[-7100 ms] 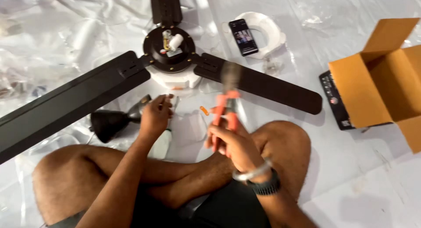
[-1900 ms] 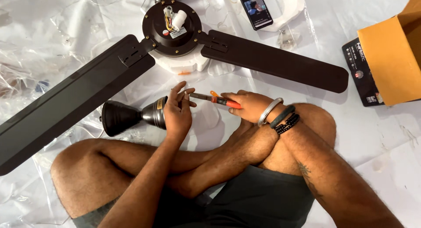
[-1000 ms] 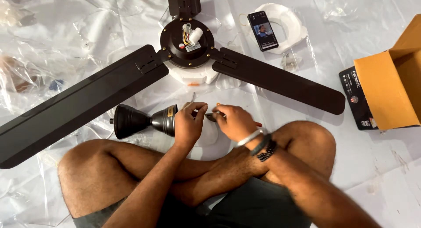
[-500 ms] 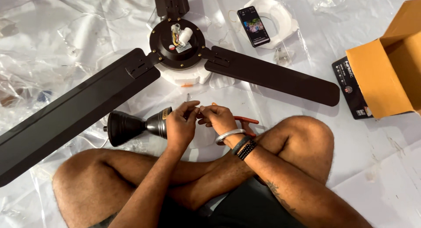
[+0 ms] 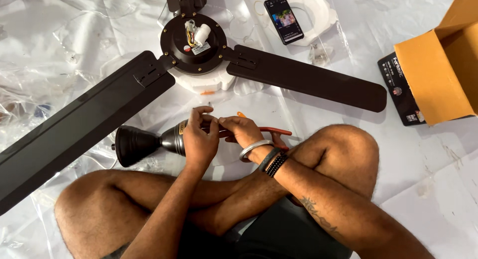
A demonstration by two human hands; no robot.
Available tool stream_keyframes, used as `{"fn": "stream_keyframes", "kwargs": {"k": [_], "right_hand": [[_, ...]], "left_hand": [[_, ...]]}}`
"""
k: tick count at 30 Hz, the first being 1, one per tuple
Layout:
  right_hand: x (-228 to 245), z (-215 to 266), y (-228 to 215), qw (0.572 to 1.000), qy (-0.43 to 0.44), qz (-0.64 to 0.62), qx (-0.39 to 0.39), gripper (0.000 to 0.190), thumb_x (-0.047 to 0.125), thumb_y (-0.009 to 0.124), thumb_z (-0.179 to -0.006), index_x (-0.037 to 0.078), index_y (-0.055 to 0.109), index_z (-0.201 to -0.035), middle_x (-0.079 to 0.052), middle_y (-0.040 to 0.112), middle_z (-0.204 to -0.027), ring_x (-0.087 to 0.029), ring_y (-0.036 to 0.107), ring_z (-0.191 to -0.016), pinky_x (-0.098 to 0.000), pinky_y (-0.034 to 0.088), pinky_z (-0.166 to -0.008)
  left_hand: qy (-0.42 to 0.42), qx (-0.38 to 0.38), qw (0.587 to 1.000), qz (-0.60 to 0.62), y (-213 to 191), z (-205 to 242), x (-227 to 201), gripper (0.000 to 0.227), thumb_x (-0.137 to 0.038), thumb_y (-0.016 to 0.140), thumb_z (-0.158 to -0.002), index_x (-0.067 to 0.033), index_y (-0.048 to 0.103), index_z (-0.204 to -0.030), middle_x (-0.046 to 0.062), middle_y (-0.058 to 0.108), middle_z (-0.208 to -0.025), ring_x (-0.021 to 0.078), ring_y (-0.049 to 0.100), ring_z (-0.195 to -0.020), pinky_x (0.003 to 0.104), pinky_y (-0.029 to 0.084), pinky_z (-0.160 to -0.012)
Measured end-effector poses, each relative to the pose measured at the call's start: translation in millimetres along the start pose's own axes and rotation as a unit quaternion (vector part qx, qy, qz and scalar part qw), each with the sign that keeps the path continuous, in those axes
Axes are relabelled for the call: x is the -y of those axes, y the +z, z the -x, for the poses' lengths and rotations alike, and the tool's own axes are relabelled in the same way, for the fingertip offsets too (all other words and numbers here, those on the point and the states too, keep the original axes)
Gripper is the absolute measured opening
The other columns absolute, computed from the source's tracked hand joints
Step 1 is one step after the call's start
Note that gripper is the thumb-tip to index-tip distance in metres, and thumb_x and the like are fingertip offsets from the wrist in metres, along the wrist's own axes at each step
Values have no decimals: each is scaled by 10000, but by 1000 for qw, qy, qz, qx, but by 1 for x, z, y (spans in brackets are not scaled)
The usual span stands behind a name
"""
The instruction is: Assembling the motor and wiring of a ceiling fan while sitting on the floor.
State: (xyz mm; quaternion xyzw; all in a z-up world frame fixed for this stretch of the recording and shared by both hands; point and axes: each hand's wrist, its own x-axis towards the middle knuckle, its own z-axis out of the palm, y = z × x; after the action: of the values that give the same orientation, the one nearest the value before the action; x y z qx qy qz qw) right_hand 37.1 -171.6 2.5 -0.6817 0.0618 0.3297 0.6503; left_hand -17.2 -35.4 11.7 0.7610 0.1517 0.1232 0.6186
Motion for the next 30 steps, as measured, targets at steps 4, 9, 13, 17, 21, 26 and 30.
{"fn": "stream_keyframes", "kwargs": {"k": [4, 9, 13, 17, 21, 26, 30], "right_hand": [[2, 2, 2, 1000, -4, 9, 2, 331, 313, 628, -960, 48, 759, -1107, -78, 787, -1027, -181, 748, -965, -312, 560, -834], [6, 4, 5, 999, -13, 41, -29, 325, 286, 620, -960, 27, 767, -1089, -84, 793, -1016, -175, 756, -956, -297, 593, -817], [0, 2, 5, 999, -14, 37, -29, 307, 278, 633, -957, 34, 762, -1091, -92, 791, -1016, -179, 758, -948, -296, 591, -805], [-3, 0, 3, 996, -36, 67, -46, 272, 243, 645, -955, 10, 763, -1029, -91, 802, -948, -163, 762, -829, -289, 589, -722], [-1, 1, 5, 988, -77, 109, -81, 227, 213, 674, -944, 8, 770, -945, -70, 796, -873, -140, 735, -730, -267, 570, -648], [-4, -3, 4, 984, -90, 129, -79, 179, 207, 671, -921, 45, 746, -900, -22, 773, -818, -97, 714, -706, -246, 559, -633], [-8, -6, 5, 964, -111, 224, -88, 175, 207, 710, -886, 39, 755, -866, -51, 732, -711, -118, 642, -617, -270, 505, -568]], "left_hand": [[12, -12, 1000, 19, 2, 0, 5, 280, -15, 639, -922, -5, 550, -1187, 78, 704, -880, 152, 721, -792, 289, 586, -709], [4, -10, 1000, 3, 2, 1, 2, 260, -15, 649, -927, 1, 535, -1160, 83, 710, -883, 158, 718, -788, 288, 578, -716], [-15, -23, 1000, 9, 5, 2, 6, 309, -23, 637, -924, 0, 489, -1193, 73, 719, -864, 149, 730, -788, 281, 580, -704], [17, -24, 1000, 5, 5, 2, 10, 316, -19, 638, -942, 7, 493, -1221, 76, 724, -883, 163, 737, -819, 280, 587, -728], [38, -19, 999, -22, 1, 4, -5, 266, -35, 656, -928, -3, 588, -1183, 77, 747, -873, 165, 756, -826, 296, 581, -702], [27, 8, 998, -49, -8, -3, -8, 220, -95, 723, -914, -24, 646, -1108, 83, 758, -866, 182, 760, -800, 312, 583, -685], [52, 47, 993, -98, -11, -5, -6, 214, -66, 679, -919, -34, 633, -1125, 103, 761, -836, 228, 768, -758, 338, 580, -686]]}}
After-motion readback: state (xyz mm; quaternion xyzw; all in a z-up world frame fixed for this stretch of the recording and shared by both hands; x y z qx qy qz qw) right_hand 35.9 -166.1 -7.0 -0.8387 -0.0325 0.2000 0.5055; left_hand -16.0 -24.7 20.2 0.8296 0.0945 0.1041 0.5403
